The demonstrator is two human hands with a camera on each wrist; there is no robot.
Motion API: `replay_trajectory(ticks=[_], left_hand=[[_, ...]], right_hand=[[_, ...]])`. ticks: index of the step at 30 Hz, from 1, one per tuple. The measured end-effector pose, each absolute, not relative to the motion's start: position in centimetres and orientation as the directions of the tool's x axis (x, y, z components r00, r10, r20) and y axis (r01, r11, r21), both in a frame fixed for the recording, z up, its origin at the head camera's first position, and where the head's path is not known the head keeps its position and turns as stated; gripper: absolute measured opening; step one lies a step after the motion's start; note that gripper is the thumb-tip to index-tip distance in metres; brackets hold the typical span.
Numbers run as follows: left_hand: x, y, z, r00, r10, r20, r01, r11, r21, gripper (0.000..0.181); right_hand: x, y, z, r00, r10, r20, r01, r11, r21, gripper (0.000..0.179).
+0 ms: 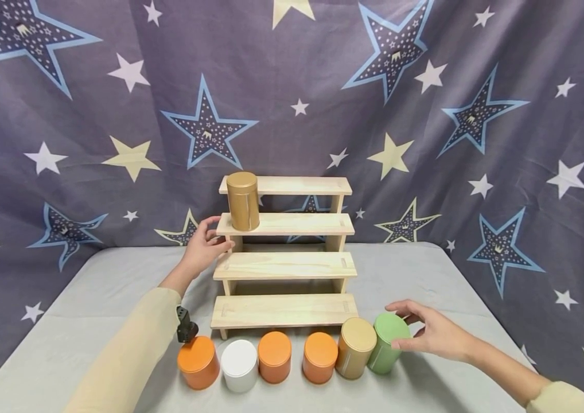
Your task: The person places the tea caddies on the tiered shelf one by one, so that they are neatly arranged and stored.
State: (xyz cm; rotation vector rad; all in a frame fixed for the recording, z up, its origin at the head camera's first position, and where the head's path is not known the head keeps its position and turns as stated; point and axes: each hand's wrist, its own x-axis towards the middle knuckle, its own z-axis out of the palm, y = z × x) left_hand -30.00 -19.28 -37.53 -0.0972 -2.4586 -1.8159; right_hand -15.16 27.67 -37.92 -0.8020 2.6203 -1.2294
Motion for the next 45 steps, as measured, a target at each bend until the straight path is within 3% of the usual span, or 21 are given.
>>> replay_trajectory(ticks=[23,32,45], left_hand=[[-30.2,-19.3,-37.6,-0.995,0.003,0.104,0.100,0.289,0.952,0.075],[-30.2,-19.4,-37.7,-0.995,0.002,0.102,0.098,0.294,0.951,0.075],[-30.1,-19.3,-37.6,-0.995,0.000,0.101,0.096,0.288,0.953,0.075]], right_hand=[[-15.0,27.8,-41.0,-0.844,-0.533,0.058,-0.334,0.437,-0.835,0.068],[-14.9,27.2,-42.3,-0.870,-0.492,0.027,-0.265,0.420,-0.868,0.076],[-14.3,26.5,-42.8,-0.916,-0.400,-0.023,-0.179,0.460,-0.870,0.071]])
